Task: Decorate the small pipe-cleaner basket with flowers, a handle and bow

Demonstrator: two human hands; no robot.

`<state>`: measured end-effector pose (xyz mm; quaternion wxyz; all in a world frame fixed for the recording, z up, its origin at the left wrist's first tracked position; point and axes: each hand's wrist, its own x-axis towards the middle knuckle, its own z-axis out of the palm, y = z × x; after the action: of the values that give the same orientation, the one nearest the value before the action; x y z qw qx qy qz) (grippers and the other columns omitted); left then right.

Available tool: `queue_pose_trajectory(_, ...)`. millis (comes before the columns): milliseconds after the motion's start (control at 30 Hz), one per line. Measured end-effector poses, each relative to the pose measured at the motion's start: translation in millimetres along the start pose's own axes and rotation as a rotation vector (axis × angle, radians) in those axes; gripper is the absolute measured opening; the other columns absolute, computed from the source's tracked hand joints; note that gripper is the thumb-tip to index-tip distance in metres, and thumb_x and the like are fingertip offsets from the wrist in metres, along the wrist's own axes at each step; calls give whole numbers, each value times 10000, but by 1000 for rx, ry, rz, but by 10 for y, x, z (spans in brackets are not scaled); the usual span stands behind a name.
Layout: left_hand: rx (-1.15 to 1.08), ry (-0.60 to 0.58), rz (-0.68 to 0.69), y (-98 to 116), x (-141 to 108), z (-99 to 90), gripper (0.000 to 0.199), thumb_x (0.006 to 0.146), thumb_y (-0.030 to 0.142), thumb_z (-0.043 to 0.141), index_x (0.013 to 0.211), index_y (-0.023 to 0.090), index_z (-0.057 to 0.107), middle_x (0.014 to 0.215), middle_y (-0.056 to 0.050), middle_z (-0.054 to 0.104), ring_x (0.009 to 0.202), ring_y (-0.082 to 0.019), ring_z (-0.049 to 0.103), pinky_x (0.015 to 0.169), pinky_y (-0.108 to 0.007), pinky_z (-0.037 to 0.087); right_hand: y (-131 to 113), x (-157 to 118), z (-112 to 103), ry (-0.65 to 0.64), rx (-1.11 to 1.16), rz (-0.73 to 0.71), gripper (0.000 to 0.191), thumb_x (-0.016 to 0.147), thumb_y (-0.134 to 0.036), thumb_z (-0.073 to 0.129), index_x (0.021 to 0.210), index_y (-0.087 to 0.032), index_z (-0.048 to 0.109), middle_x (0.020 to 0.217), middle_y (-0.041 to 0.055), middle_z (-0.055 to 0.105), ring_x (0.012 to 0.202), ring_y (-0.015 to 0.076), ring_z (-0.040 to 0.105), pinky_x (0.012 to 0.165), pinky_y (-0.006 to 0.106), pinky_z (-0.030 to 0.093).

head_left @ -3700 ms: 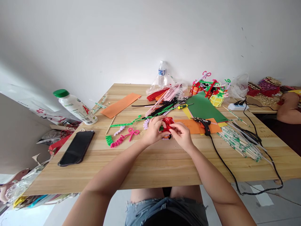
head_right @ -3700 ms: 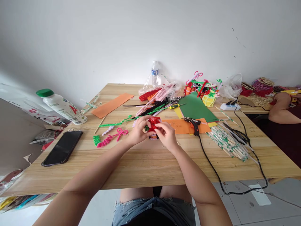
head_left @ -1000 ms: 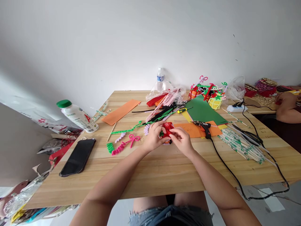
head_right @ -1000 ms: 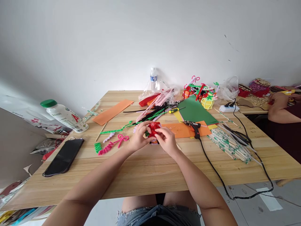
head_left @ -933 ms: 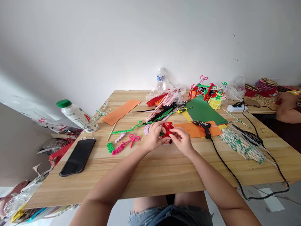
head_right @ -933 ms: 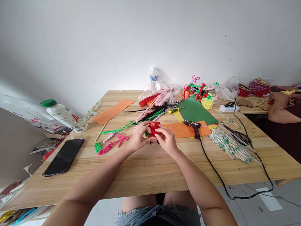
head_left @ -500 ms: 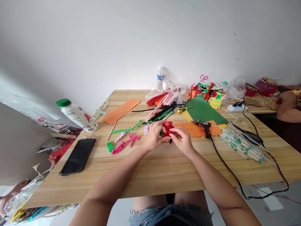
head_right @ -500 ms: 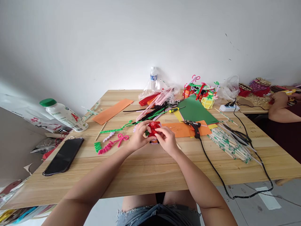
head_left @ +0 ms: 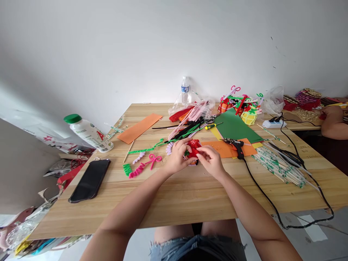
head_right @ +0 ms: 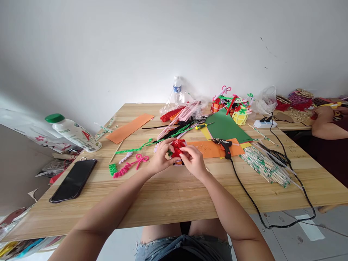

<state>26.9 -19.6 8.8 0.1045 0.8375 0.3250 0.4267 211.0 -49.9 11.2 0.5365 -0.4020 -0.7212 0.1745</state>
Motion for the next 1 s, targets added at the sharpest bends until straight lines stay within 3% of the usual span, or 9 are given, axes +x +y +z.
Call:
queue_pose_trajectory(367, -56, 2, -2, -26, -5, -14, 413, 778, 482, 714, 967, 210, 468, 1374, -201, 491, 1256, -295, 506, 1010, -481, 403, 48, -10, -53, -68, 25, 68, 208, 835, -257, 628, 1035, -206, 654, 990, 84, 654, 640, 126, 608, 511, 236, 503)
queue_pose_trajectory(633, -106, -2, 70, -96, -13, -17, 548, 727, 533, 741, 1058, 202, 456, 1393, -221, 434, 1309, -331, 451, 1018, -503, 415, 40, -2, -104, -24, 12, 51, 184, 896, -272, 557, 1040, -204, 649, 942, 70, 645, 636, 122, 584, 508, 238, 493)
queue_pose_trajectory(767, -33, 23, 81, -197, -22, 19, 764, 647, 574, 785, 1180, 187, 399, 1386, -240, 380, 1318, -361, 421, 1033, -541, 409, 145, 33, -132, 65, -59, 66, 202, 909, -251, 505, 1029, -204, 660, 1024, 104, 653, 814, 179, 636, 564, 262, 531)
queue_pose_trajectory(867, 6, 61, -16, -326, -44, 45, 889, 588, 568, 819, 1229, 160, 358, 1277, -222, 430, 1218, -360, 485, 972, -542, 455, 260, 48, -135, 33, -84, 108, 259, 868, -214, 512, 1085, -200, 655, 1116, 121, 668, 987, 220, 645, 670, 295, 568)
queue_pose_trajectory(1000, -107, -25, -231, -489, -65, -5, 803, 623, 454, 818, 1232, 174, 375, 1192, -155, 511, 1055, -280, 579, 877, -456, 519, 313, 27, -116, -58, -44, 173, 264, 824, -208, 542, 1047, -175, 678, 1033, 121, 711, 928, 215, 678, 693, 303, 573)
